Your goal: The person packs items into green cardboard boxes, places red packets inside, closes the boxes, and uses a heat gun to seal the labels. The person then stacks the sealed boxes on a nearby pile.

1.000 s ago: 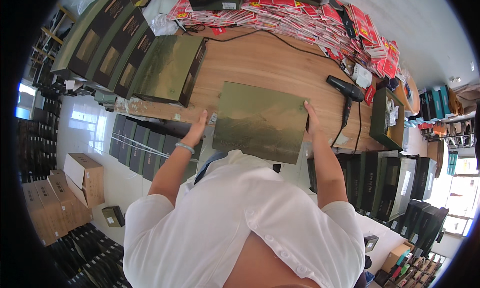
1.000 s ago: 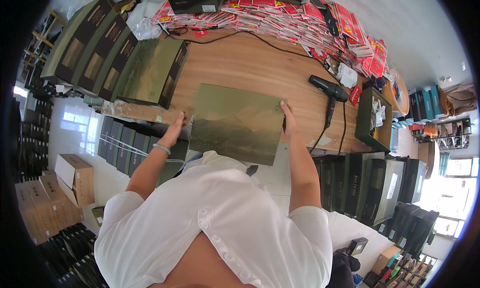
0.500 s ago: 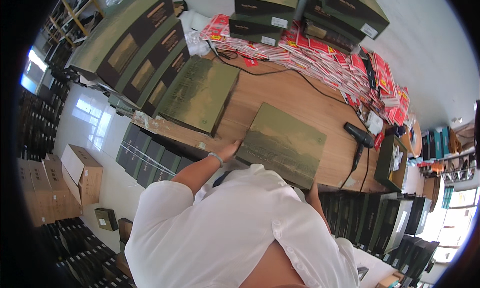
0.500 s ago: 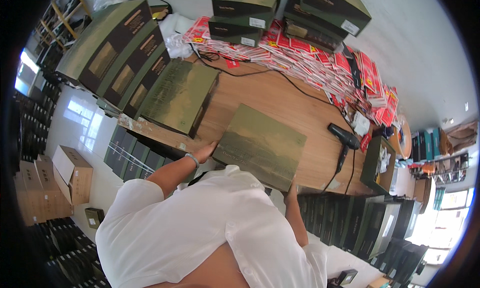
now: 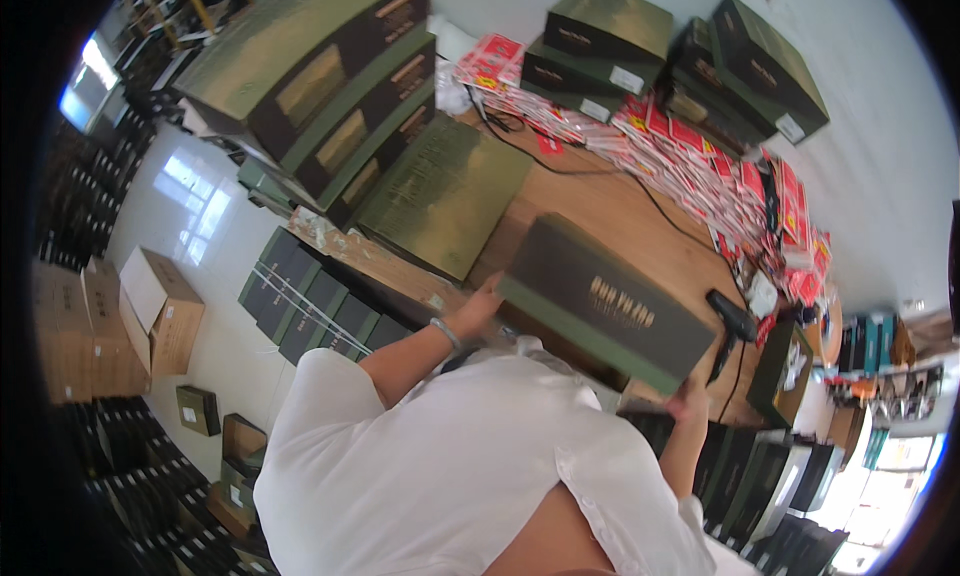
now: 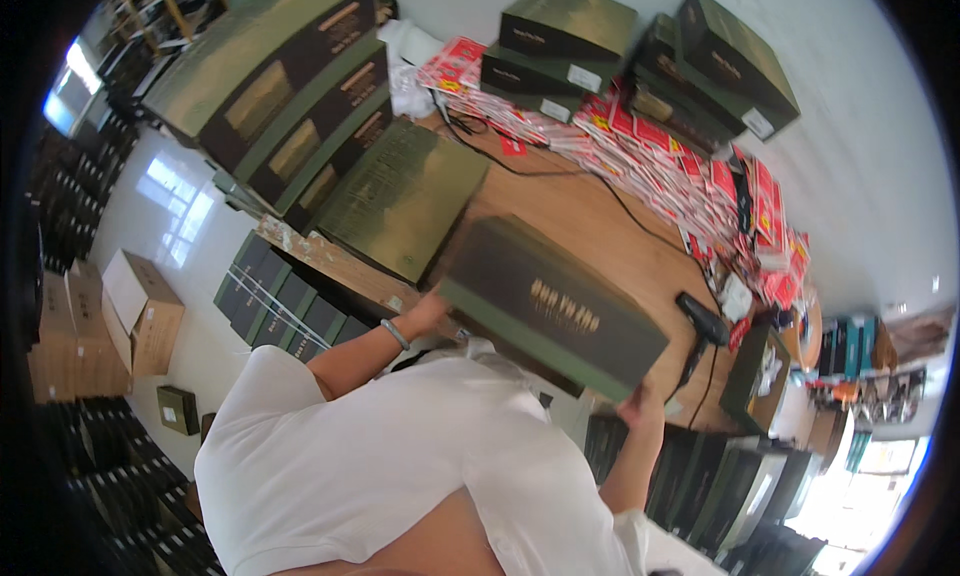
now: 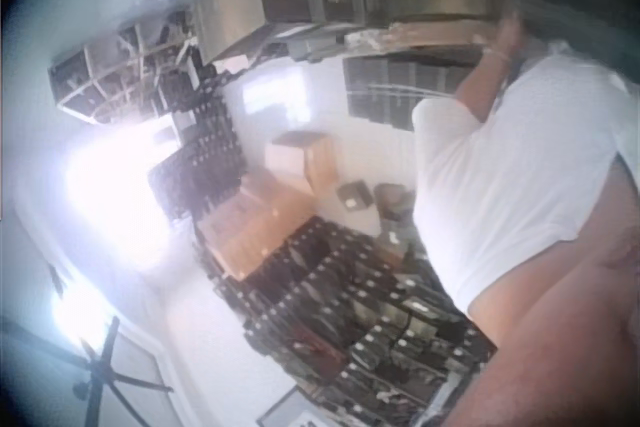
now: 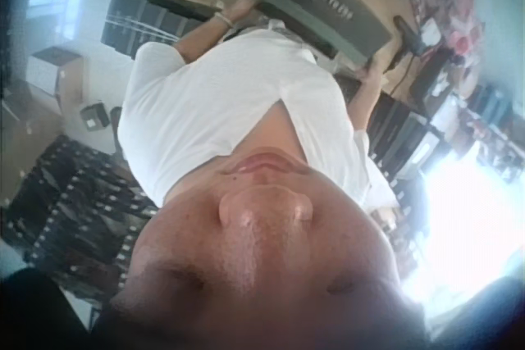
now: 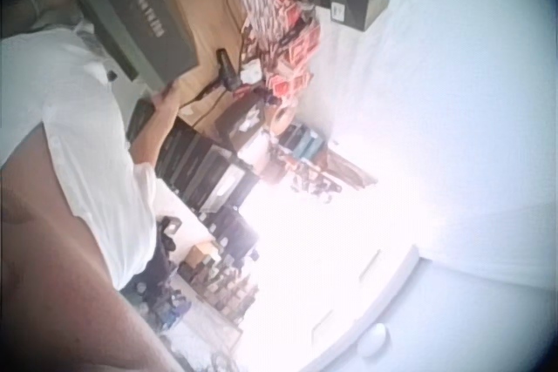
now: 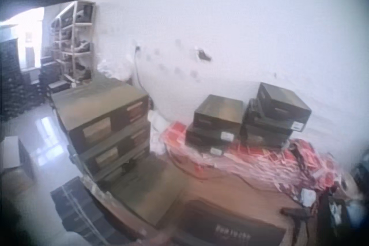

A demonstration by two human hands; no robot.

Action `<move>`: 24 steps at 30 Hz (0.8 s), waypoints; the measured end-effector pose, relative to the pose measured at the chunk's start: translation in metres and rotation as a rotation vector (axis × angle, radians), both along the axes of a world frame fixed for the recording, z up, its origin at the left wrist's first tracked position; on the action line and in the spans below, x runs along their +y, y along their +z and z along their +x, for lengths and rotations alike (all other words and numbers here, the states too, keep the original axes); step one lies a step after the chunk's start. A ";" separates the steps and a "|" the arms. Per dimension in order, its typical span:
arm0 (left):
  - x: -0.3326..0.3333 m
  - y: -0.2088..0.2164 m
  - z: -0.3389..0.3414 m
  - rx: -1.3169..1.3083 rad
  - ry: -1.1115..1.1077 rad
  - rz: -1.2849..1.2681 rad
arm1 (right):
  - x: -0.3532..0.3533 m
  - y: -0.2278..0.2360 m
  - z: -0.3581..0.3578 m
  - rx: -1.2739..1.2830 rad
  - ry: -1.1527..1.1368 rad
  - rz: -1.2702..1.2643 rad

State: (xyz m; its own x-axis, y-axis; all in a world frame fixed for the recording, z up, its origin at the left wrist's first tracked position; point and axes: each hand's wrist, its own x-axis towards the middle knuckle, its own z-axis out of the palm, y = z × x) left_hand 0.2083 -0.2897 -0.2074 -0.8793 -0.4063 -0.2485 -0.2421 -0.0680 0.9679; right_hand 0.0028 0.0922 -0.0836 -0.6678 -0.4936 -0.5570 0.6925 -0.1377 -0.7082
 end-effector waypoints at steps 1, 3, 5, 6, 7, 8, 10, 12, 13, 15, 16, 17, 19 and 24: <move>0.001 -0.011 -0.008 -0.149 0.002 -0.004 | 0.009 -0.022 -0.020 -0.029 -0.064 -0.118; -0.002 -0.037 -0.010 -0.272 -0.092 -0.259 | 0.003 -0.043 -0.058 -0.230 -0.119 -0.583; -0.007 -0.062 -0.011 -0.322 -0.126 -0.421 | -0.036 -0.036 -0.090 -0.358 -0.260 -0.754; -0.008 -0.075 -0.008 -0.325 -0.103 -0.449 | -0.059 -0.022 -0.102 -0.392 -0.254 -0.770; -0.006 -0.081 -0.008 -0.319 -0.089 -0.478 | -0.069 -0.025 -0.123 -0.302 -0.268 -0.725; -0.003 -0.078 -0.011 -0.324 -0.086 -0.416 | -0.076 -0.028 -0.143 -0.241 -0.234 -0.727; -0.004 -0.069 -0.011 -0.348 -0.054 -0.300 | -0.095 -0.031 -0.177 -0.311 -0.360 -0.688; -0.015 -0.068 -0.008 -0.382 -0.073 -0.409 | -0.134 -0.015 -0.186 -0.358 -0.560 -0.636; -0.020 -0.064 -0.005 -0.385 -0.080 -0.447 | -0.153 -0.003 -0.183 -0.273 -0.551 -0.608; -0.029 -0.064 0.004 -0.367 -0.082 -0.518 | -0.187 0.017 -0.176 -0.154 -0.536 -0.541; -0.034 -0.070 0.008 -0.341 -0.076 -0.551 | -0.202 0.024 -0.175 -0.116 -0.530 -0.504; -0.038 -0.073 0.011 -0.316 -0.069 -0.584 | -0.214 0.026 -0.173 -0.080 -0.522 -0.468; -0.039 -0.057 0.010 -0.394 -0.093 -0.547 | -0.220 0.007 -0.167 0.096 -0.280 -0.129; -0.023 0.007 0.008 -0.525 -0.061 -0.408 | -0.226 -0.108 -0.137 0.671 0.572 0.628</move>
State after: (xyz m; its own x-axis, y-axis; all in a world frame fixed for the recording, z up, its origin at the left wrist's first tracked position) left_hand 0.2167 -0.3130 -0.2002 -0.7080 -0.5115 -0.4869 -0.6799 0.3073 0.6658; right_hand -0.1338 -0.1338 -0.1915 -0.6924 -0.5828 -0.4254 -0.0167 0.6024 -0.7980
